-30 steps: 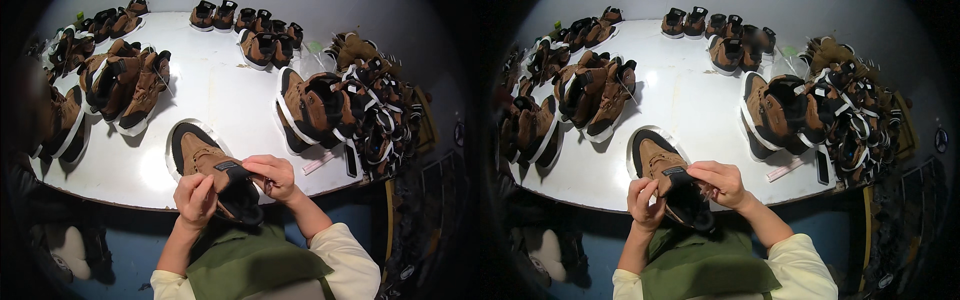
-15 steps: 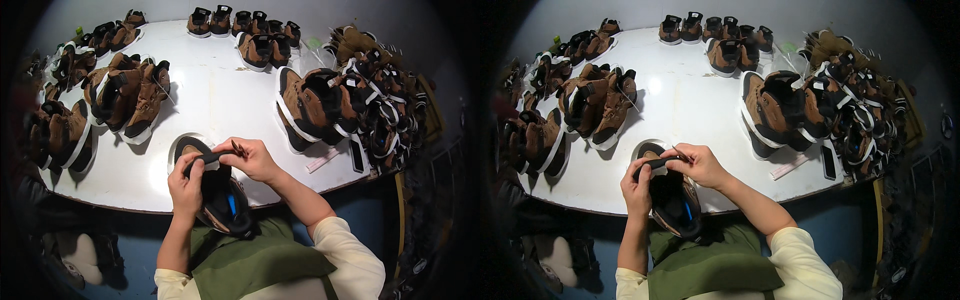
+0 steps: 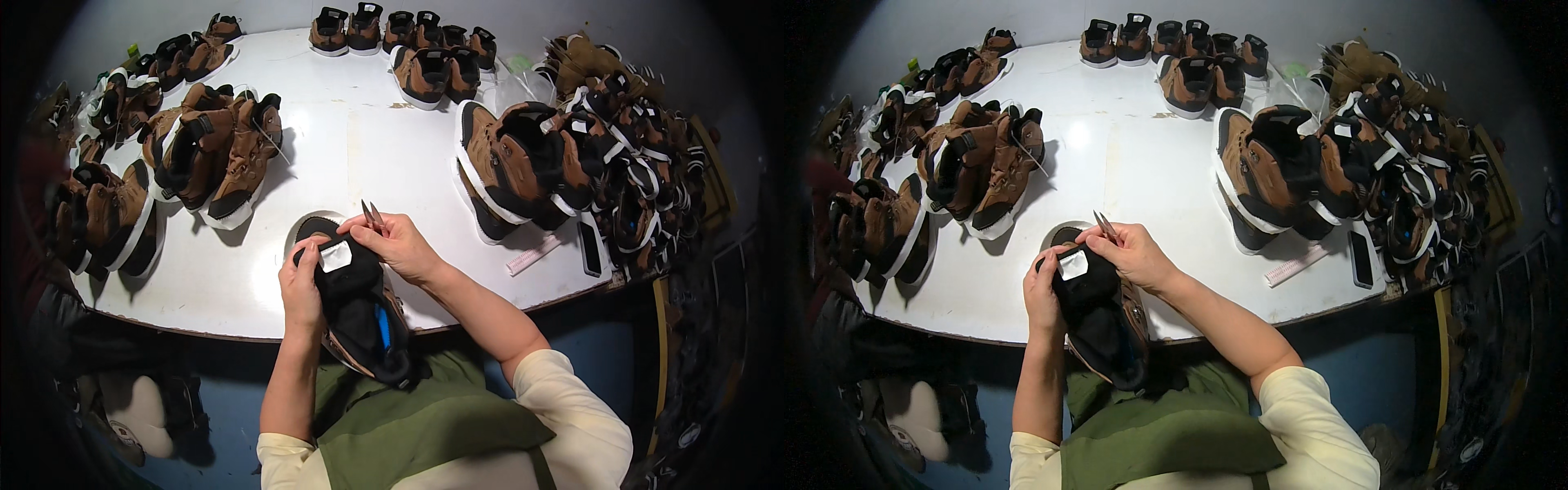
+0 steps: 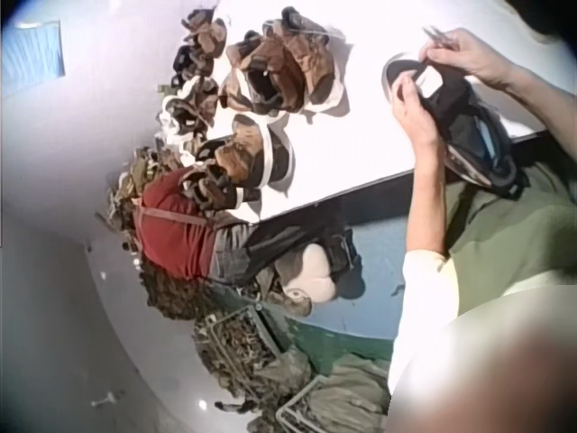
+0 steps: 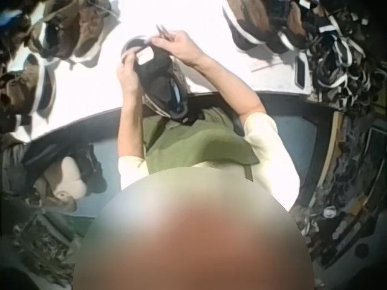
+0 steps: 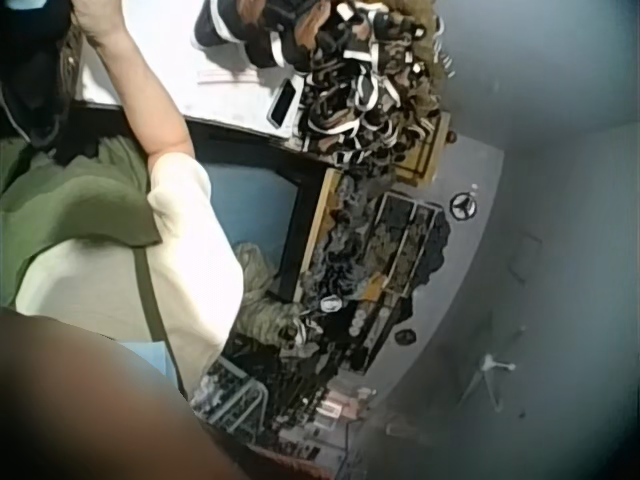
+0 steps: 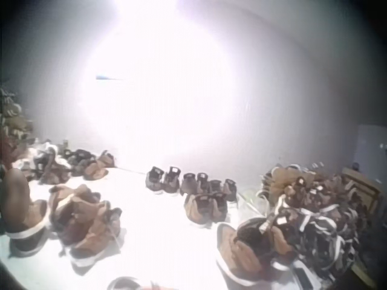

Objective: The person trims excess laces from brown high-top shoes using scissors. They pick up each shoe, cut the lace ends, and place the shoe back on the table. The process is repeated for multiple shoes.

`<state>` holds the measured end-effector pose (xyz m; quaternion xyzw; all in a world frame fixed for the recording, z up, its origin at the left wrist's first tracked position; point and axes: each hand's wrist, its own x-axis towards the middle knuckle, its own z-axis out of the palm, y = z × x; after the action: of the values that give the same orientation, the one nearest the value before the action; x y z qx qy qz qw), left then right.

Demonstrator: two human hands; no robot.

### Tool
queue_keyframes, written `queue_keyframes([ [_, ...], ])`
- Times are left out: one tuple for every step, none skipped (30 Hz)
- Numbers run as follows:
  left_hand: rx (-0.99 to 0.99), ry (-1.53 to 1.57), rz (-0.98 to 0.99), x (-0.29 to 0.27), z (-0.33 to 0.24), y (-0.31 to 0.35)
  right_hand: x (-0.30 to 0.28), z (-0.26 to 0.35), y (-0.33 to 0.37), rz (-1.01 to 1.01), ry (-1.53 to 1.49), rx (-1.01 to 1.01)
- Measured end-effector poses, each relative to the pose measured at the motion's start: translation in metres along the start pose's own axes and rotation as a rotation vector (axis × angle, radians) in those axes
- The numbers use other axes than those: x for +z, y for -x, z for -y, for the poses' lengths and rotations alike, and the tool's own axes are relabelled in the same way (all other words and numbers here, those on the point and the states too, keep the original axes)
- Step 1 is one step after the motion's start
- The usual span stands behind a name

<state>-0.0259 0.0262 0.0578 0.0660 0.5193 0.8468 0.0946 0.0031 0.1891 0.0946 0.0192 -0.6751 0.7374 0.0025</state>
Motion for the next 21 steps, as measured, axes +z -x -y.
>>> queue_keyframes([
  [0.005,-0.024,0.012,-0.004,0.002,-0.001,0.0,0.0,0.0,0.002,0.003,-0.006],
  [0.009,-0.049,0.025,-0.006,0.003,-0.002,0.0,0.0,0.001,0.005,0.006,-0.012],
  [-0.002,-0.05,0.027,-0.006,0.003,-0.001,0.0,0.001,0.001,0.005,0.01,-0.004],
  [-0.011,-0.051,0.031,-0.005,0.002,-0.001,0.0,0.002,0.001,0.004,0.016,0.001],
  [-0.021,-0.052,0.035,-0.005,0.001,0.0,-0.001,0.003,0.002,0.003,0.021,0.007],
  [-0.024,-0.063,0.052,-0.005,-0.001,0.001,0.0,0.001,0.001,-0.003,0.015,-0.013],
  [-0.028,-0.073,0.071,-0.004,-0.005,0.002,0.0,-0.001,0.001,-0.011,0.008,-0.033],
  [-0.032,-0.083,0.089,-0.004,-0.007,0.003,0.001,-0.002,0.001,-0.019,0.001,-0.053],
  [-0.016,-0.109,0.088,-0.002,-0.009,0.004,0.001,0.0,0.003,-0.023,0.018,-0.056],
  [0.0,-0.135,0.081,-0.002,-0.011,0.005,0.003,0.003,0.004,-0.021,0.033,-0.057],
  [0.017,-0.161,0.074,-0.002,-0.013,0.006,0.005,0.005,0.005,-0.019,0.048,-0.058],
  [0.061,-0.206,0.064,0.0,-0.013,0.007,0.007,0.008,0.007,-0.02,0.132,-0.064],
  [0.102,-0.25,0.056,0.002,-0.012,0.008,0.008,0.01,0.009,-0.024,0.218,-0.067],
  [0.144,-0.293,0.048,0.003,-0.012,0.009,0.01,0.012,0.01,-0.027,0.303,-0.071],
  [0.128,-0.307,0.052,0.002,-0.013,0.009,0.011,0.013,0.01,-0.046,0.345,-0.023],
  [0.113,-0.32,0.059,0.001,-0.014,0.009,0.011,0.013,0.01,-0.041,0.368,-0.025],
  [0.097,-0.333,0.066,0.0,-0.015,0.008,0.01,0.012,0.01,-0.036,0.39,-0.026],
  [0.049,-0.283,0.073,-0.001,-0.013,0.006,0.009,0.011,0.01,-0.03,0.413,-0.028],
  [0.001,-0.235,0.075,-0.003,-0.011,0.005,0.006,0.008,0.008,-0.011,0.335,0.011],
  [-0.047,-0.186,0.077,-0.006,-0.008,0.003,0.002,0.003,0.006,0.007,0.257,0.05],
  [-0.06,-0.185,0.082,-0.009,-0.006,0.0,-0.001,-0.001,0.004,0.026,0.179,0.089],
])
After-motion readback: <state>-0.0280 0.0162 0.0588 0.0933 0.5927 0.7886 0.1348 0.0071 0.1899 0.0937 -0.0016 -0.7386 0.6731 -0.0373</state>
